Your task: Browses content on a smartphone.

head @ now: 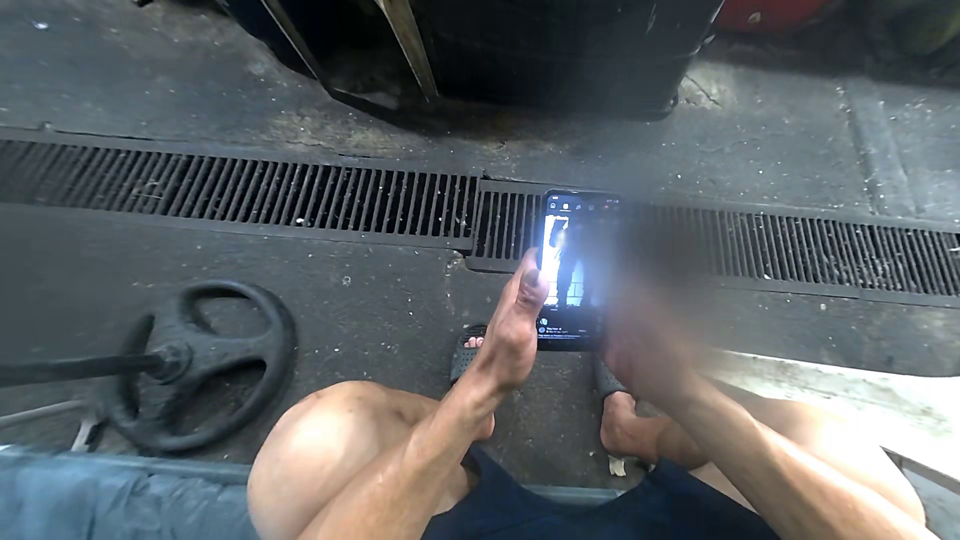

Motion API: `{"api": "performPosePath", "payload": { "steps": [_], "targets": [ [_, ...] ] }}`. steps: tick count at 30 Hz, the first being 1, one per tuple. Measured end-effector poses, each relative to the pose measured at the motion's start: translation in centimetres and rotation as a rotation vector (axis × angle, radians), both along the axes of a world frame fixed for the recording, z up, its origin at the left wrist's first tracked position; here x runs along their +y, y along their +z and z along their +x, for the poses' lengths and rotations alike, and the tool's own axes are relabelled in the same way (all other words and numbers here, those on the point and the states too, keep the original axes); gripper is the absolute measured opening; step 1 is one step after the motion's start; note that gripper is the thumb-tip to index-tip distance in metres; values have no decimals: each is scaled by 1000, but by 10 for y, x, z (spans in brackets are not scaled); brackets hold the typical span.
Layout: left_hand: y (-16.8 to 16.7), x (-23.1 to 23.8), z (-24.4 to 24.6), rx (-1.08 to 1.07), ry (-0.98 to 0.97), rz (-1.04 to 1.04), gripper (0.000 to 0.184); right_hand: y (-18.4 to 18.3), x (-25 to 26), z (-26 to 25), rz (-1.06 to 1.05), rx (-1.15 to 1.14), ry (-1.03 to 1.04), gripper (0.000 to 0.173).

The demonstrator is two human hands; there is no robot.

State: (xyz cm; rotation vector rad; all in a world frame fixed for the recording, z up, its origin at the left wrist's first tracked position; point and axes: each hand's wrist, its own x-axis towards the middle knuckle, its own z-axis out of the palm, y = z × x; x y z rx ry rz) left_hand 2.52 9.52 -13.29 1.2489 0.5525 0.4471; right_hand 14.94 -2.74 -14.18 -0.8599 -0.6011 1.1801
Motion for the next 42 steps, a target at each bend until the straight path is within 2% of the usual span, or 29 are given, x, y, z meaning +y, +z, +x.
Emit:
{"api": "performPosePath", "payload": {
  "steps": [7, 12, 22, 42],
  "targets": [
    [0, 1, 0, 0, -18, 3, 91, -1, 1, 0, 18, -4, 6, 81],
    [0, 1, 0, -6, -19, 6, 95, 0, 1, -1, -10, -12, -5, 87],
    [-1, 2, 1, -51, -38, 7, 87, -1, 1, -1, 16, -23, -7, 84],
    [-1, 2, 1, -30, -37, 6, 91, -1, 1, -1, 0, -19, -9, 84]
  ]
}}
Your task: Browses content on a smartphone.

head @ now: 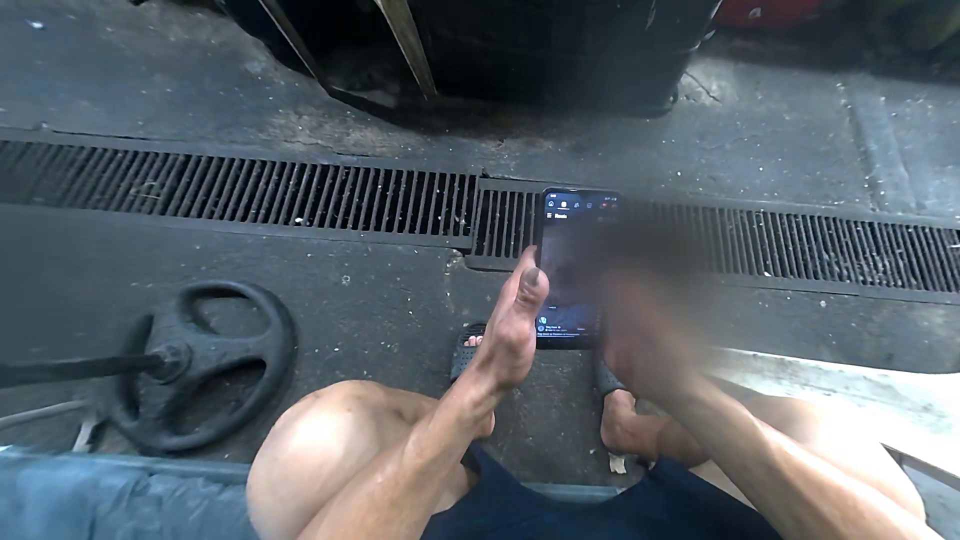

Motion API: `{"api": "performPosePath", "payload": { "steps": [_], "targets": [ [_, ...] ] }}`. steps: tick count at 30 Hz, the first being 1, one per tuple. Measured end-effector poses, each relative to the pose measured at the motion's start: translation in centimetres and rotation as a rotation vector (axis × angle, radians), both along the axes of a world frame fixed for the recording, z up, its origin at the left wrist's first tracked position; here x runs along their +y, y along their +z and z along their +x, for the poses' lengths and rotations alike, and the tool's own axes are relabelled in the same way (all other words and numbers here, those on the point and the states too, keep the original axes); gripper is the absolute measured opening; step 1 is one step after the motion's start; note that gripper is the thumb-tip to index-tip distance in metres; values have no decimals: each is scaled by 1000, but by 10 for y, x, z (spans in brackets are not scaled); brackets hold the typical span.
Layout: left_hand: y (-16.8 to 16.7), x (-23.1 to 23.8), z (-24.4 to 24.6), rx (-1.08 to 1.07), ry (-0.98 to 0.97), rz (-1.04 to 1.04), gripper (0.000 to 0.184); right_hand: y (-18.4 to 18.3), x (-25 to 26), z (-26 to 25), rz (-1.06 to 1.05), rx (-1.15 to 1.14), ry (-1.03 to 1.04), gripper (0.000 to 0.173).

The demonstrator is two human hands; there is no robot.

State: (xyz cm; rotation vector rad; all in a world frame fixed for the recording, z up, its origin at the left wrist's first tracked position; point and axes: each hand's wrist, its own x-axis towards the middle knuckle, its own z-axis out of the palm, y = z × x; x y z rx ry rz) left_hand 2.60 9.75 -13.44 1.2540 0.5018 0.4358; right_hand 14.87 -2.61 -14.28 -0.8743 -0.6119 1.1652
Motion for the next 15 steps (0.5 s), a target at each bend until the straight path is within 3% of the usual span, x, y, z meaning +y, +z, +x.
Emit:
{"api": "performPosePath", "payload": {
  "steps": [15],
  "targets": [
    [-1, -2, 1, 8, 42, -36, 89, -2, 1, 0, -2, 5, -6, 86]
  ]
}}
